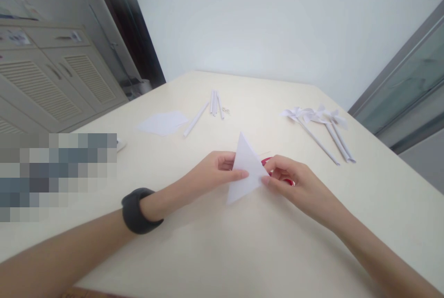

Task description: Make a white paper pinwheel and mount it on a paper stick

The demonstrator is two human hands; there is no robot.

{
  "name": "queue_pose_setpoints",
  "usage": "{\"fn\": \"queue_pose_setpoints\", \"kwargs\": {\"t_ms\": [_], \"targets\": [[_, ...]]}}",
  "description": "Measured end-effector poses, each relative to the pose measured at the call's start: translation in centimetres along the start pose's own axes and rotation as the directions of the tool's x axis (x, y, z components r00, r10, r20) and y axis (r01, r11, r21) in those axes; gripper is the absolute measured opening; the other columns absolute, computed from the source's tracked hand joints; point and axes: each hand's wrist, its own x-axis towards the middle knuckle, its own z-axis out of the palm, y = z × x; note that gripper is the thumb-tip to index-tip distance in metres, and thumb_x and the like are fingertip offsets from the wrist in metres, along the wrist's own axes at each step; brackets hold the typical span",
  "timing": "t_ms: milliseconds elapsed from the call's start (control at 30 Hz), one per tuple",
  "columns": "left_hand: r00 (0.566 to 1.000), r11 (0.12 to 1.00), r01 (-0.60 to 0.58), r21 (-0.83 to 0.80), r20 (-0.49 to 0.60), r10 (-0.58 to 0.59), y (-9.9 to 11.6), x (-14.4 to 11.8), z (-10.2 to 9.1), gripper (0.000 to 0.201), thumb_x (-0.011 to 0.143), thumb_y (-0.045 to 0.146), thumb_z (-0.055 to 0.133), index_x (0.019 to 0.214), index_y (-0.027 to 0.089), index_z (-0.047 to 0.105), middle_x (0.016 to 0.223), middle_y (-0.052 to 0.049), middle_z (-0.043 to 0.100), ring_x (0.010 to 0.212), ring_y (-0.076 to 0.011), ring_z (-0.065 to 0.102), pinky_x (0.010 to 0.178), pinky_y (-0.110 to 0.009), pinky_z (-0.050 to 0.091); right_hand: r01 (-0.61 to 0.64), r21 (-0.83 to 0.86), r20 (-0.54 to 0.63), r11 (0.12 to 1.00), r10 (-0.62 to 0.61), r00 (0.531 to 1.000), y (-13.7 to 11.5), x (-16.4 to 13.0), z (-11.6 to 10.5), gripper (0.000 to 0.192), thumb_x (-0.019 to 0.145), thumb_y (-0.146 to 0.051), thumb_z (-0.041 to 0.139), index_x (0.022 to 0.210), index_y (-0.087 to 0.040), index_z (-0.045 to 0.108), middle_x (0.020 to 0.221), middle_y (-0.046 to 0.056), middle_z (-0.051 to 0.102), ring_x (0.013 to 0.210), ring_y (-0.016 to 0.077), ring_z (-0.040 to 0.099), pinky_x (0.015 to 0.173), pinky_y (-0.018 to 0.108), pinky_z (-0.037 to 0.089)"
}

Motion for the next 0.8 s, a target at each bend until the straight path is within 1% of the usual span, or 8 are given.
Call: {"fn": "queue_pose_setpoints", "kwargs": {"t_ms": [67,133,267,333,467,567,667,800], "targets": [[0.999,0.997,-0.045,0.067,0.006,0.045,-0.2,0.0,0.0,0.029,0.079,0.028,0.063,0.107,0.018,0.066,0.104,-0.007,0.07,0.096,-0.0231,0.064,0.088,-0.037,0.048,0.042,-0.061,0.027,0.997,-0.041,0.999,-0.1,0.0,0.1,0.012,0.083,-0.023,0.053,0.072,-0.02,0.053,0.077,-0.001,0.057,0.068,0.0131,0.05,0.059,0.025,0.036],[0.997,0.985,-0.076,0.154,0.022,0.074,-0.3,-0.1,0.0,0.027,0.08,0.027,0.062,0.105,0.018,0.066,0.103,-0.006,0.069,0.095,-0.0231,0.063,0.086,-0.037,0.048,0.073,-0.108,0.031,0.992,-0.07,0.997,-0.2,0.0,0.2,0.019,0.084,-0.023,0.052,0.066,-0.02,0.049,0.073,-0.002,0.055,0.067,0.0127,0.049,0.057,0.024,0.034],[0.993,0.957,-0.115,0.265,0.0,0.119,-0.1,-0.3,0.4,0.024,0.082,0.027,0.059,0.102,0.016,0.066,0.101,-0.007,0.067,0.094,-0.0224,0.062,0.087,-0.036,0.048,0.05,-0.159,0.028,0.986,-0.046,0.999,-0.2,0.0,0.3,0.028,0.085,-0.023,0.05,0.059,-0.019,0.043,0.06,-0.004,0.046,0.057,0.011,0.041,0.053,0.024,0.029],[0.99,0.961,-0.131,0.244,-0.027,0.142,0.0,-0.4,0.6,0.024,0.082,0.027,0.058,0.103,0.016,0.064,0.105,-0.007,0.066,0.095,-0.0219,0.061,0.087,-0.036,0.048,0.032,-0.193,0.023,0.981,-0.028,0.999,-0.2,-0.1,0.3,0.029,0.085,-0.024,0.05,0.058,-0.019,0.041,0.059,-0.005,0.043,0.056,0.011,0.039,0.052,0.024,0.028],[0.987,0.98,-0.144,0.139,-0.047,0.151,0.2,-0.3,0.8,0.032,0.08,0.024,0.062,0.111,0.018,0.059,0.113,-0.008,0.063,0.097,-0.0216,0.061,0.088,-0.036,0.048,0.022,-0.23,0.064,0.973,-0.008,0.998,-0.1,-0.2,0.6,0.025,0.086,-0.026,0.047,0.062,-0.02,0.042,0.062,-0.003,0.044,0.059,0.0124,0.04,0.051,0.024,0.027],[0.991,0.99,-0.133,0.053,0.004,0.133,0.2,-0.3,0.9,0.034,0.077,0.018,0.064,0.11,0.019,0.058,0.111,-0.007,0.065,0.095,-0.0206,0.062,0.085,-0.035,0.049,0.042,-0.252,0.081,0.967,-0.022,0.996,-0.1,-0.3,0.9,0.026,0.086,-0.026,0.047,0.062,-0.02,0.038,0.062,-0.003,0.043,0.059,0.0124,0.039,0.052,0.024,0.027],[0.993,0.994,-0.106,0.012,0.061,0.105,-0.1,-0.2,0.9,0.026,0.076,0.017,0.066,0.101,0.017,0.062,0.106,-0.006,0.068,0.092,-0.0206,0.064,0.082,-0.034,0.05,0.066,-0.261,0.08,0.963,-0.046,0.996,-0.1,-0.4,1.2,0.028,0.086,-0.024,0.047,0.061,-0.02,0.034,0.061,-0.004,0.04,0.058,0.012,0.038,0.052,0.024,0.027],[0.997,0.998,-0.052,0.022,0.061,0.05,-0.2,-0.4,0.7,0.027,0.074,0.019,0.067,0.1,0.016,0.063,0.106,-0.007,0.069,0.096,-0.0232,0.063,0.082,-0.035,0.05,0.088,-0.256,0.088,0.963,-0.067,0.994,-0.2,-0.6,1.5,0.029,0.086,-0.022,0.045,0.061,-0.02,0.029,0.061,-0.004,0.038,0.058,0.0115,0.036,0.052,0.024,0.027]]}}
